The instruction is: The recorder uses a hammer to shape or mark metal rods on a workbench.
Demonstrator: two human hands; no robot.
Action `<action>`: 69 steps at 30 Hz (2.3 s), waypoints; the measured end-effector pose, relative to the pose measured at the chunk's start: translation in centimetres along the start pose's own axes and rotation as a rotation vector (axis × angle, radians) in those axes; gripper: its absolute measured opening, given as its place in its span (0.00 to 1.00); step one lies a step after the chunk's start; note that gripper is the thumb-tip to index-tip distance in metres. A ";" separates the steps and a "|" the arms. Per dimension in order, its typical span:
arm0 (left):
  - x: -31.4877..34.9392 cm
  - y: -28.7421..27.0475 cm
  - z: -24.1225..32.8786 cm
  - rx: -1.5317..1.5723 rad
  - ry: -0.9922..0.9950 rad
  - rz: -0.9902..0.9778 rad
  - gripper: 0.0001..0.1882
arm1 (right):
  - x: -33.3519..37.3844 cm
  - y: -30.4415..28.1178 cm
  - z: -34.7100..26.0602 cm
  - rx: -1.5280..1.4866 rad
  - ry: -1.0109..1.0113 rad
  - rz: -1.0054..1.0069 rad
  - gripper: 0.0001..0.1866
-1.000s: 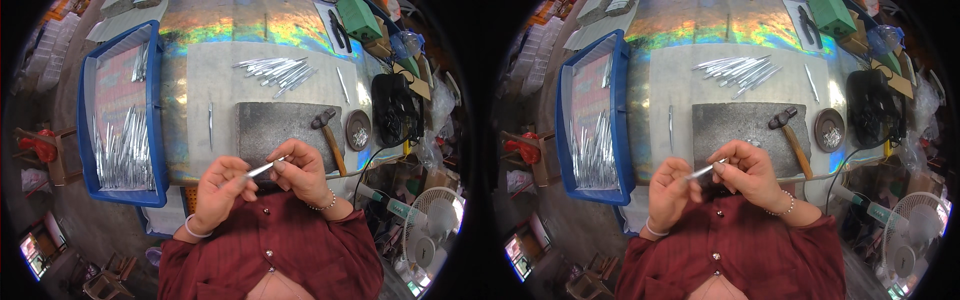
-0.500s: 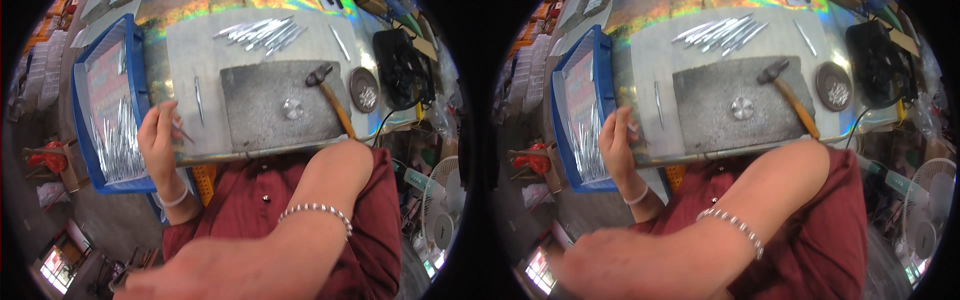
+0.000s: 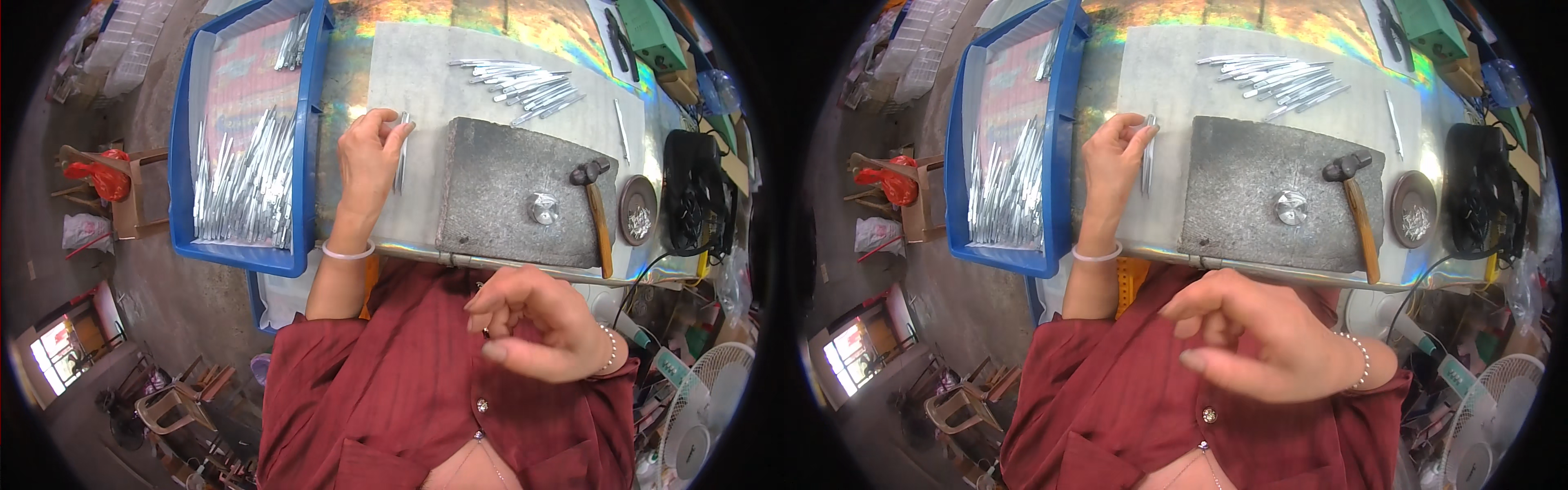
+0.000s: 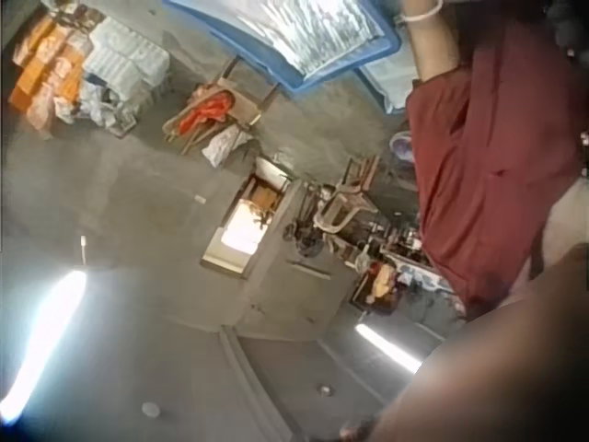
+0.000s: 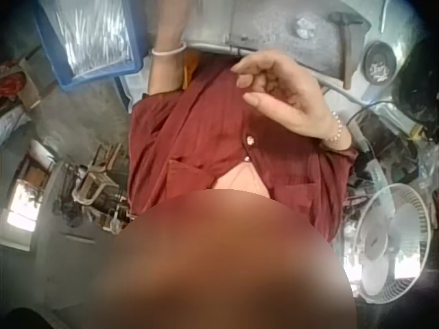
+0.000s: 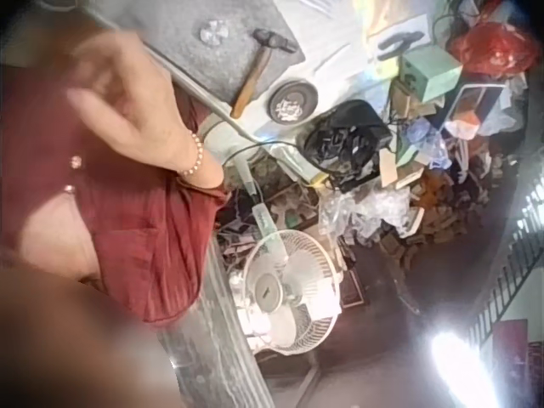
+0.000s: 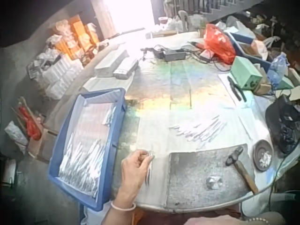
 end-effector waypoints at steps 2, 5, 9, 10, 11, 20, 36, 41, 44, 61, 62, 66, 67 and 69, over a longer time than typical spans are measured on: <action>0.3 -0.7 0.5 -0.024 0.009 0.012 0.13 | 0.6 -0.8 1.6 -0.012 0.046 0.040 0.16; 1.6 -2.0 0.1 -0.016 -0.019 -0.016 0.13 | 1.1 -1.8 2.3 -0.005 0.028 0.110 0.14; 4.3 -3.0 -0.1 0.017 0.002 -0.179 0.16 | 0.3 -2.6 2.4 -0.015 -0.017 0.240 0.09; 5.0 -3.2 0.0 0.017 -0.005 -0.177 0.16 | -0.1 -2.6 2.5 0.042 -0.008 0.215 0.09; 5.7 -2.9 0.4 0.022 0.001 -0.220 0.18 | -0.4 -2.5 2.6 0.101 0.001 0.189 0.09; 7.2 -2.0 0.3 -0.071 0.141 -0.126 0.17 | -2.9 -0.3 1.5 0.396 -0.030 0.029 0.09; 7.6 -2.7 0.1 -0.082 0.243 -0.034 0.11 | -3.5 0.5 2.7 0.592 -0.071 -0.018 0.10; 7.4 -2.2 0.2 -0.110 0.246 -0.025 0.10 | -3.4 0.8 2.8 0.668 -0.098 -0.050 0.10; 7.0 -2.0 0.3 -0.094 0.252 -0.019 0.10 | -3.2 0.6 2.7 0.682 -0.129 -0.030 0.10; 8.4 -4.4 3.9 0.054 0.297 0.095 0.07 | 9.0 -14.2 3.1 1.020 0.213 0.934 0.19; 8.7 -4.9 4.3 0.018 0.278 0.117 0.07 | 8.8 -14.4 3.8 1.054 0.315 0.898 0.20; 8.4 -5.4 6.2 0.184 0.320 0.148 0.06 | 7.9 -13.8 3.6 1.351 0.086 0.745 0.21; 8.1 -5.1 6.7 0.213 0.326 0.122 0.06 | 8.0 -13.6 3.7 1.377 0.121 0.742 0.21; 7.6 -4.6 7.7 0.261 0.356 0.070 0.07 | 8.1 -13.4 3.7 1.482 0.154 0.774 0.22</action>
Point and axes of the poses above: each hand's wrist, its own x-axis away from the middle knuckle, its own y-axis out of the palm, z = x × y, the point moved 6 cm from there along -x, towards the middle knuckle
